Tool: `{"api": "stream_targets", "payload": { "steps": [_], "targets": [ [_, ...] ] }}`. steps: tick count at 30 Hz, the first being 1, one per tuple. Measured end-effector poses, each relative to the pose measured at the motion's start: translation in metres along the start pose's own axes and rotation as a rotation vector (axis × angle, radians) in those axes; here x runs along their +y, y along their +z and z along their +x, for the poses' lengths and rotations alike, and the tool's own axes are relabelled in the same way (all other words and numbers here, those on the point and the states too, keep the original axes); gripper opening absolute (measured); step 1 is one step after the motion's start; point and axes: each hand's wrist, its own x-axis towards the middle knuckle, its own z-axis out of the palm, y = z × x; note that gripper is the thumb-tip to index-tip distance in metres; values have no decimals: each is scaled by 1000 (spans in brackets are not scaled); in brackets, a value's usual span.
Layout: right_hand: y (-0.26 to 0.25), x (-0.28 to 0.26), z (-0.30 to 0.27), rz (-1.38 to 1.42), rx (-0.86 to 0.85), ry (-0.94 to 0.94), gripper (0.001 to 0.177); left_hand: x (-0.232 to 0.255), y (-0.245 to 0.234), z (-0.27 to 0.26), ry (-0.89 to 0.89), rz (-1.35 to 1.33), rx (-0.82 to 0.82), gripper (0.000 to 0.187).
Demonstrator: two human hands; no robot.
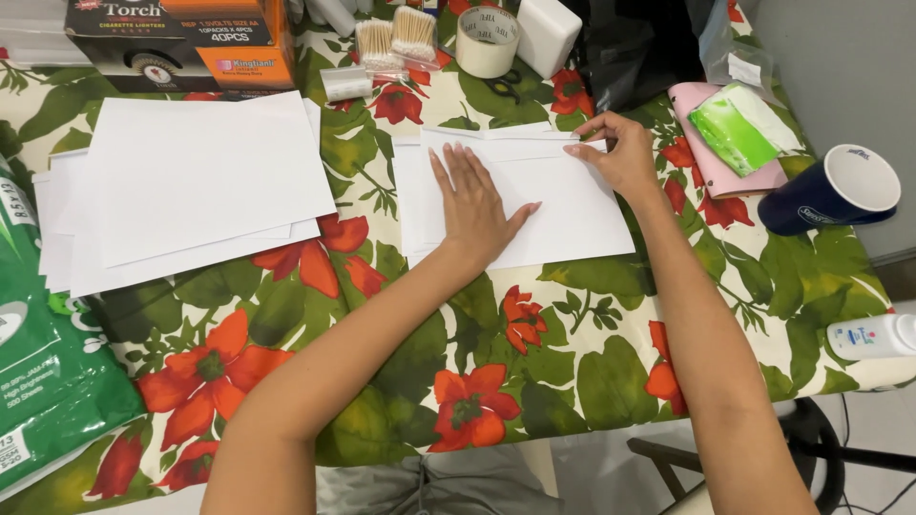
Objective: Folding individual sheets of white paper into smaller rectangular packets or envelopes on a table.
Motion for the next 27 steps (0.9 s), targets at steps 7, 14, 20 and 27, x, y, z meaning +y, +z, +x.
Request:
{"api": "stream_targets", "payload": {
  "steps": [7, 14, 20, 27],
  "targets": [
    [-1, -3, -1, 44, 4, 6, 22, -18, 5, -9, -23, 48, 16, 101],
    [-18, -20, -3, 507, -106, 40, 34, -51, -28, -29, 41, -107, 7, 85],
    [2, -32, 1, 475, 90, -73, 28, -145, -40, -47, 15, -94, 147, 74],
    [24, -24, 0, -142, 317, -281, 35, -212, -46, -74, -103, 6, -35, 90]
  ]
}}
